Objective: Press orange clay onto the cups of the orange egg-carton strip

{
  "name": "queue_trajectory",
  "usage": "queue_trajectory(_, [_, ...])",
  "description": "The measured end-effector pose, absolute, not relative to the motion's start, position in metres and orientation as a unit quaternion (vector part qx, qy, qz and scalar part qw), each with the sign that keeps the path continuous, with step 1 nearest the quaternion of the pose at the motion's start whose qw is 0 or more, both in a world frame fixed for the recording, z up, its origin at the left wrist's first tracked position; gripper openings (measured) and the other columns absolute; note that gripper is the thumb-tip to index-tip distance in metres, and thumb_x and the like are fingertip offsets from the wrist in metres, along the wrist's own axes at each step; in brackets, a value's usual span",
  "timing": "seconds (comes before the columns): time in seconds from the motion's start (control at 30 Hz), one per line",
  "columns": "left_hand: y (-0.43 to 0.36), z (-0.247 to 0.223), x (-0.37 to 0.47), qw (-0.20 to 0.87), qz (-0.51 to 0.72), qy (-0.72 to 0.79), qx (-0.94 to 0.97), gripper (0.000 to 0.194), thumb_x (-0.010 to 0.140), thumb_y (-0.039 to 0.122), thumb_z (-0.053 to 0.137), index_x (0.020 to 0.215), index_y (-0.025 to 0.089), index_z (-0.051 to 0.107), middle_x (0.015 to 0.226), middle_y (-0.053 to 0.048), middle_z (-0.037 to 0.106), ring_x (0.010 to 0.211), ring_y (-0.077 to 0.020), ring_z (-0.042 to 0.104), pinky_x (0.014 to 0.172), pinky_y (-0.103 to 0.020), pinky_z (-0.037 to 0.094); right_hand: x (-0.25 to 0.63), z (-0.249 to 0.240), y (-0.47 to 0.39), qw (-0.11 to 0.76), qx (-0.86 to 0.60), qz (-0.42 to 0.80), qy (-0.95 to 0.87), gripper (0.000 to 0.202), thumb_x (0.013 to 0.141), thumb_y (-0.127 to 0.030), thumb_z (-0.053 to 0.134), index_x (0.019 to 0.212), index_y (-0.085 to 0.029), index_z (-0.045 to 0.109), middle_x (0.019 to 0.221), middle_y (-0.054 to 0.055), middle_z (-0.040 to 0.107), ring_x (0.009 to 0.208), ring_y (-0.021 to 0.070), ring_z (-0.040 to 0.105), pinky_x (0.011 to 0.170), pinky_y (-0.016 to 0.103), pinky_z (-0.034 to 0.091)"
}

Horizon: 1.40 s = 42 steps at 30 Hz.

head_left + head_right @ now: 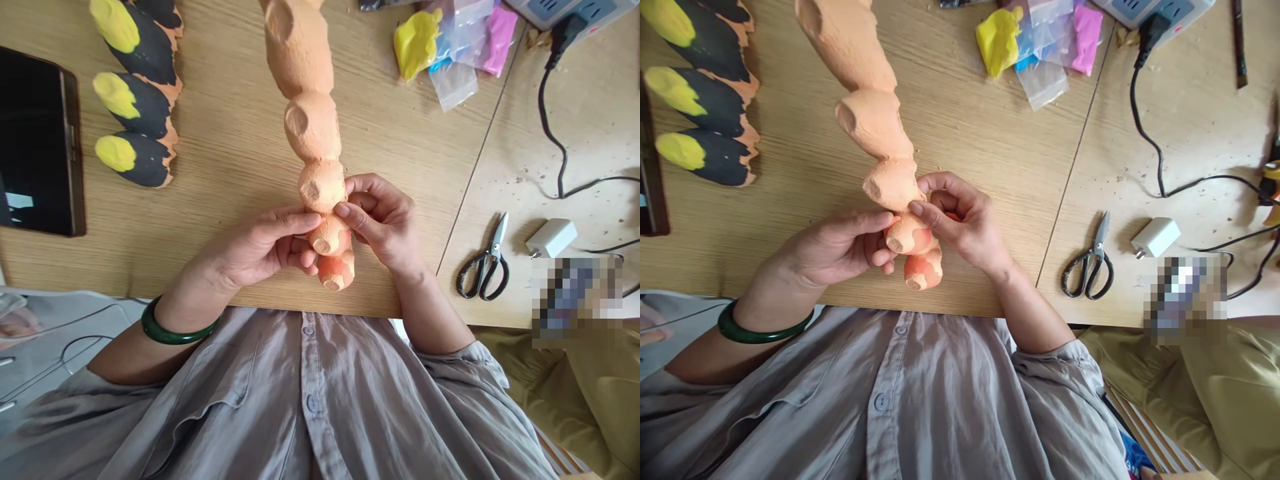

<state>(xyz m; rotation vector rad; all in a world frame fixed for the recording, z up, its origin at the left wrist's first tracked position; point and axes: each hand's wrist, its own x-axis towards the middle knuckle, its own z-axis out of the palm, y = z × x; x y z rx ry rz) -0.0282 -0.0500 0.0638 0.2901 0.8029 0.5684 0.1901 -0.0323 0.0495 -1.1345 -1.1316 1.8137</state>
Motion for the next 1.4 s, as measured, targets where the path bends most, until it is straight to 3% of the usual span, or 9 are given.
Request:
queue_trajectory(0.27, [-0.054, 0.064, -0.028, 0.873, 0.257, 0.399, 0.112, 0.024, 0.09, 0.03, 0.099, 0.093, 0.016, 0.081, 0.073, 0.0, 0.076, 0.055, -0.0109, 0.064, 0.059, -0.022, 0.065, 0.191, 0.044, -0.033, 0.34, -0.443, 0.687, -0.465, 0.055, 0.091, -0.074, 0.099, 0.106, -0.029, 0.073, 0.071, -0.007, 0.048, 0.063, 0.0148, 0.041, 0.055, 0.031, 0.035])
queue_trajectory(0.5, [-0.052, 0.07, -0.024, 0.861, 0.268, 0.414, 0.123, 0.022, 0.09, 0.03, 0.093, 0.086, 0.016, 0.077, 0.07, 0.0, 0.071, 0.053, -0.0107, 0.059, 0.056, -0.024, 0.062, 0.189, 0.045, -0.032, 0.358, -0.417, 0.693, -0.467, 0.053, 0.092, -0.072, 0.098, 0.104, -0.028, 0.07, 0.074, -0.006, 0.057, 0.066, 0.0144, 0.05, 0.06, 0.03, 0.046])
queue_trajectory(0.67, [-0.053, 0.07, -0.023, 0.86, 0.272, 0.416, 0.118, 0.023, 0.092, 0.027, 0.093, 0.082, 0.017, 0.074, 0.067, 0.002, 0.063, 0.055, -0.0087, 0.052, 0.055, -0.02, 0.055, 0.19, 0.046, -0.033, 0.343, -0.435, 0.68, -0.48, 0.053, 0.092, -0.075, 0.097, 0.101, -0.03, 0.072, 0.071, -0.006, 0.054, 0.063, 0.0145, 0.04, 0.057, 0.032, 0.04])
queue_trajectory(0.83, [-0.053, 0.071, -0.023, 0.857, 0.265, 0.419, 0.14, 0.021, 0.086, 0.026, 0.096, 0.085, 0.017, 0.077, 0.076, 0.0, 0.065, 0.062, -0.0102, 0.053, 0.055, -0.019, 0.052, 0.192, 0.043, -0.034, 0.321, -0.451, 0.679, -0.482, 0.053, 0.087, -0.074, 0.101, 0.101, -0.032, 0.072, 0.074, -0.003, 0.056, 0.066, 0.0185, 0.042, 0.059, 0.036, 0.041])
queue_trajectory(1.0, [-0.05, 0.073, -0.022, 0.861, 0.266, 0.412, 0.137, 0.02, 0.087, 0.026, 0.093, 0.085, 0.016, 0.077, 0.068, 0.003, 0.056, 0.058, -0.0091, 0.042, 0.056, -0.021, 0.052, 0.191, 0.044, -0.034, 0.32, -0.45, 0.682, -0.479, 0.055, 0.089, -0.077, 0.099, 0.101, -0.031, 0.07, 0.072, -0.005, 0.053, 0.065, 0.0168, 0.039, 0.059, 0.035, 0.038])
queue_trajectory(1.13, [-0.048, 0.076, -0.019, 0.859, 0.278, 0.413, 0.121, 0.014, 0.086, 0.024, 0.087, 0.089, 0.017, 0.075, 0.07, 0.003, 0.06, 0.056, -0.0096, 0.043, 0.056, -0.023, 0.051, 0.19, 0.046, -0.033, 0.342, -0.43, 0.682, -0.483, 0.052, 0.096, -0.074, 0.095, 0.102, -0.029, 0.068, 0.069, -0.008, 0.051, 0.063, 0.0144, 0.037, 0.06, 0.034, 0.034])
queue_trajectory(1.4, [-0.049, 0.077, -0.02, 0.854, 0.274, 0.42, 0.142, 0.012, 0.088, 0.026, 0.082, 0.088, 0.017, 0.075, 0.071, 0.001, 0.062, 0.056, -0.0105, 0.044, 0.059, -0.025, 0.054, 0.192, 0.044, -0.033, 0.335, -0.428, 0.684, -0.486, 0.049, 0.096, -0.07, 0.097, 0.105, -0.03, 0.07, 0.07, -0.007, 0.052, 0.065, 0.0159, 0.042, 0.06, 0.034, 0.036])
